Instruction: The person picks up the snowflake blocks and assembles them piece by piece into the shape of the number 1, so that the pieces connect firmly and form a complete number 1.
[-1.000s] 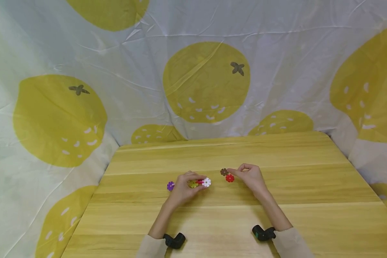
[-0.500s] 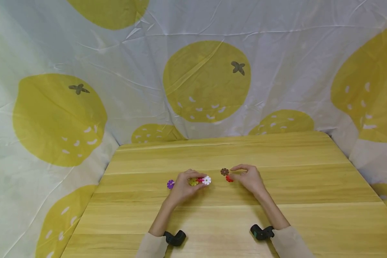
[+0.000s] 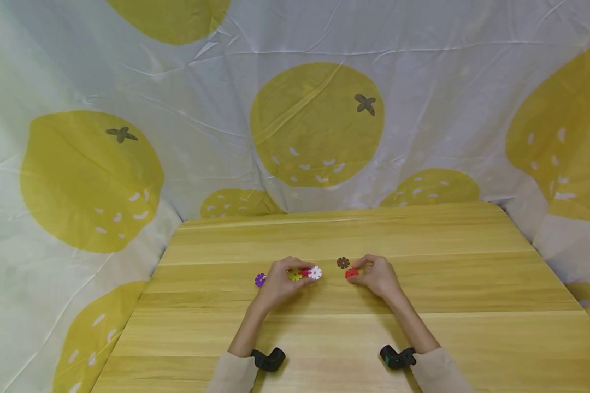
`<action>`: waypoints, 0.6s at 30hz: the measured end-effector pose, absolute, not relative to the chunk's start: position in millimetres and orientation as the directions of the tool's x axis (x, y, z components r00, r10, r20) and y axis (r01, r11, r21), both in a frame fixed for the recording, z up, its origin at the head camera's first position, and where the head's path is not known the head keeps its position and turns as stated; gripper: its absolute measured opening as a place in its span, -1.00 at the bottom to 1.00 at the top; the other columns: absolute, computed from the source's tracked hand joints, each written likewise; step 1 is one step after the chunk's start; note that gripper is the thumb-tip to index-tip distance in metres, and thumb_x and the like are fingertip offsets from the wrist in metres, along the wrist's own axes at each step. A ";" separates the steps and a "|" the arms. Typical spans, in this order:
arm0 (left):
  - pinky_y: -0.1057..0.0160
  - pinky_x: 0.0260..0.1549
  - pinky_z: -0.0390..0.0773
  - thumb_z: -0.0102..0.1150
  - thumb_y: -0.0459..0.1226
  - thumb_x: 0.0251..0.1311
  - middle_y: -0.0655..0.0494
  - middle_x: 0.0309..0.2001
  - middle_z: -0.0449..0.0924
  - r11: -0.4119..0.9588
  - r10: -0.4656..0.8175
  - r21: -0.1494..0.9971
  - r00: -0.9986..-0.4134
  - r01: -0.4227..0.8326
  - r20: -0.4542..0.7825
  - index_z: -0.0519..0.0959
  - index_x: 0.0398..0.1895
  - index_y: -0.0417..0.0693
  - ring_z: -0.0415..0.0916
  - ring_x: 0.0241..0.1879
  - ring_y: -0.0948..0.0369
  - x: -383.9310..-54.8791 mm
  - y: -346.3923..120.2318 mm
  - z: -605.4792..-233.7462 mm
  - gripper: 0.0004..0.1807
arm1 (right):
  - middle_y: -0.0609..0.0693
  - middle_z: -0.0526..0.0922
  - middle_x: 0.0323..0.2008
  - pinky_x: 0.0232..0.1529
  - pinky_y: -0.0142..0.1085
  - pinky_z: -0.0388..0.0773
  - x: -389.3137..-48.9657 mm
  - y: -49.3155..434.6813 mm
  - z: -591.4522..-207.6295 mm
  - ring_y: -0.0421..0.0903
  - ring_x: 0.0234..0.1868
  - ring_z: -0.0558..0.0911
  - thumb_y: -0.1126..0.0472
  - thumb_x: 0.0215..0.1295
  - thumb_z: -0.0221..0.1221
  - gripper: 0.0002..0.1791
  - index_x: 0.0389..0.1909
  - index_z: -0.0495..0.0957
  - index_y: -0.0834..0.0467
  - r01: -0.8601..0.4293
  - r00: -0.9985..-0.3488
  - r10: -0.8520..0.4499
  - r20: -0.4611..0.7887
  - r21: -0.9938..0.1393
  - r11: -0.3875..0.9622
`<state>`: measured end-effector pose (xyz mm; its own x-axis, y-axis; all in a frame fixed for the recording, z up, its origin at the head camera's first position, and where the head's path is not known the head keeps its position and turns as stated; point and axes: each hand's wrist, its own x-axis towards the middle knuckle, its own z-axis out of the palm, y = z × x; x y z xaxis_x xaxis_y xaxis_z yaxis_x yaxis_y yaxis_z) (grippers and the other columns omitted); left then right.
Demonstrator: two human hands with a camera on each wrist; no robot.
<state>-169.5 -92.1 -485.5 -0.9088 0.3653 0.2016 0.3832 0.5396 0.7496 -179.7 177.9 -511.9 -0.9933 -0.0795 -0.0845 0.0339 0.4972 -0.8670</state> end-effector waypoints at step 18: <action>0.26 0.03 0.63 0.51 -0.27 0.17 0.07 -0.10 0.81 0.544 0.389 0.740 -0.901 0.394 0.194 0.79 -0.02 -0.09 0.65 -0.03 0.16 -167.8 -89.3 -487.5 -0.70 | 0.20 0.76 -0.31 -0.57 -0.39 0.53 -173.9 178.2 -507.1 -0.19 -0.61 0.54 0.21 0.34 0.38 -0.70 -0.10 0.62 0.38 0.073 -0.958 -0.251 -0.137 -0.965 0.252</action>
<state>-167.8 -89.3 -487.5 -0.9008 0.3887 0.1936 0.3941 0.5445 0.7404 -173.9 178.2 -507.1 -0.9583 -0.2507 -0.1375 0.0725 0.2521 -0.9650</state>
